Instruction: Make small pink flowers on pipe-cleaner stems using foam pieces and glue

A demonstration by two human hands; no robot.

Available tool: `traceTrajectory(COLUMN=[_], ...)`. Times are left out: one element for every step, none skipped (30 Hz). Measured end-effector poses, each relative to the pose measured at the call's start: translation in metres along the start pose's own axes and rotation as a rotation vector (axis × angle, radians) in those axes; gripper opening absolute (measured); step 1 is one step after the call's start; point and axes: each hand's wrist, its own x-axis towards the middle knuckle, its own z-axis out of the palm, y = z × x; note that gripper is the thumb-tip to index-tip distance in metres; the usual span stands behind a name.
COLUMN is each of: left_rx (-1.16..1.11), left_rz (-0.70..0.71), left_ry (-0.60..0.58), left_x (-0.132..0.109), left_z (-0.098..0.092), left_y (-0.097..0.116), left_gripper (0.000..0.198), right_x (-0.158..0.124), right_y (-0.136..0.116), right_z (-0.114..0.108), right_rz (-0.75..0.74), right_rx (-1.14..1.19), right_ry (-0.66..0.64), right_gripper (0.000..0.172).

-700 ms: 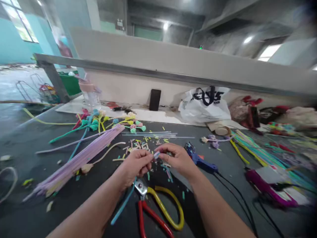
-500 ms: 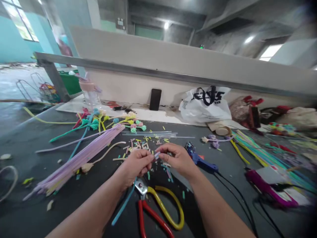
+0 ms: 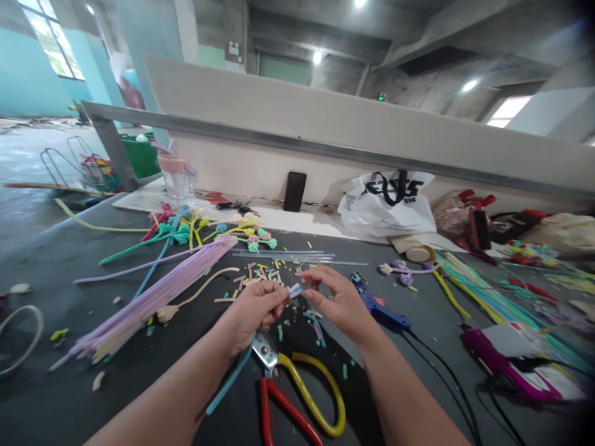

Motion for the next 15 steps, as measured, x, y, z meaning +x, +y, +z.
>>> traceTrajectory(left_rx=[-0.002,-0.003,-0.003,-0.003,-0.003,-0.003,-0.003,-0.002,-0.002,-0.001,-0.001,-0.001,-0.001,0.000,0.001], left_rz=[-0.002,-0.005,-0.007,-0.008,-0.008,-0.008,-0.008,-0.008,-0.010,-0.013,-0.015,-0.017,-0.019,-0.020,-0.022], left_ry=[-0.003,-0.005,-0.008,-0.009,-0.009,-0.009,-0.010,-0.010,-0.010,-0.010,-0.010,-0.010,-0.010,-0.009,-0.009], left_x=[-0.0001,-0.0002,-0.0003,-0.0004,-0.0004,-0.0003,-0.0002,-0.0001,0.0001,0.0003,0.0005,0.0005,0.0005,0.0004,0.0002], left_z=[-0.0001,-0.0001,-0.0002,-0.0003,-0.0004,-0.0006,-0.0009,-0.0012,-0.0014,-0.0017,-0.0018,-0.0018,-0.0017,-0.0016,-0.0014], left_y=[-0.0001,-0.0003,-0.0006,-0.0010,-0.0015,-0.0021,-0.0027,-0.0032,-0.0037,-0.0040,-0.0041,-0.0041,-0.0039,-0.0035,-0.0031], left_gripper=[0.025,0.025,0.025,0.025,0.026,0.026,0.026,0.026,0.026,0.025,0.025,0.025,0.025,0.025,0.025], right_x=[0.0000,0.0000,-0.0002,-0.0004,-0.0007,-0.0009,-0.0012,-0.0013,-0.0014,-0.0015,-0.0016,-0.0016,-0.0017,-0.0017,-0.0017], right_y=[-0.0002,-0.0003,-0.0001,0.0004,0.0009,0.0017,0.0025,0.0033,0.0042,0.0050,0.0058,0.0065,0.0071,0.0075,0.0078], right_z=[0.0006,0.0014,0.0022,0.0029,0.0035,0.0039,0.0041,0.0043,0.0044,0.0044,0.0043,0.0041,0.0038,0.0034,0.0030], right_rz=[-0.011,-0.022,-0.030,-0.035,-0.037,-0.036,-0.037,-0.045,-0.064,-0.092,-0.122,-0.148,-0.164,-0.169,-0.164], right_rx=[-0.016,-0.028,-0.037,-0.044,-0.049,-0.057,-0.068,-0.081,-0.095,-0.107,-0.118,-0.128,-0.137,-0.144,-0.149], right_ry=[-0.006,-0.011,-0.014,-0.016,-0.016,-0.009,-0.002,0.003,0.006,0.006,0.002,-0.007,-0.015,-0.021,-0.026], right_gripper=[0.021,0.020,0.018,0.017,0.016,0.016,0.016,0.015,0.015,0.014,0.014,0.015,0.016,0.017,0.019])
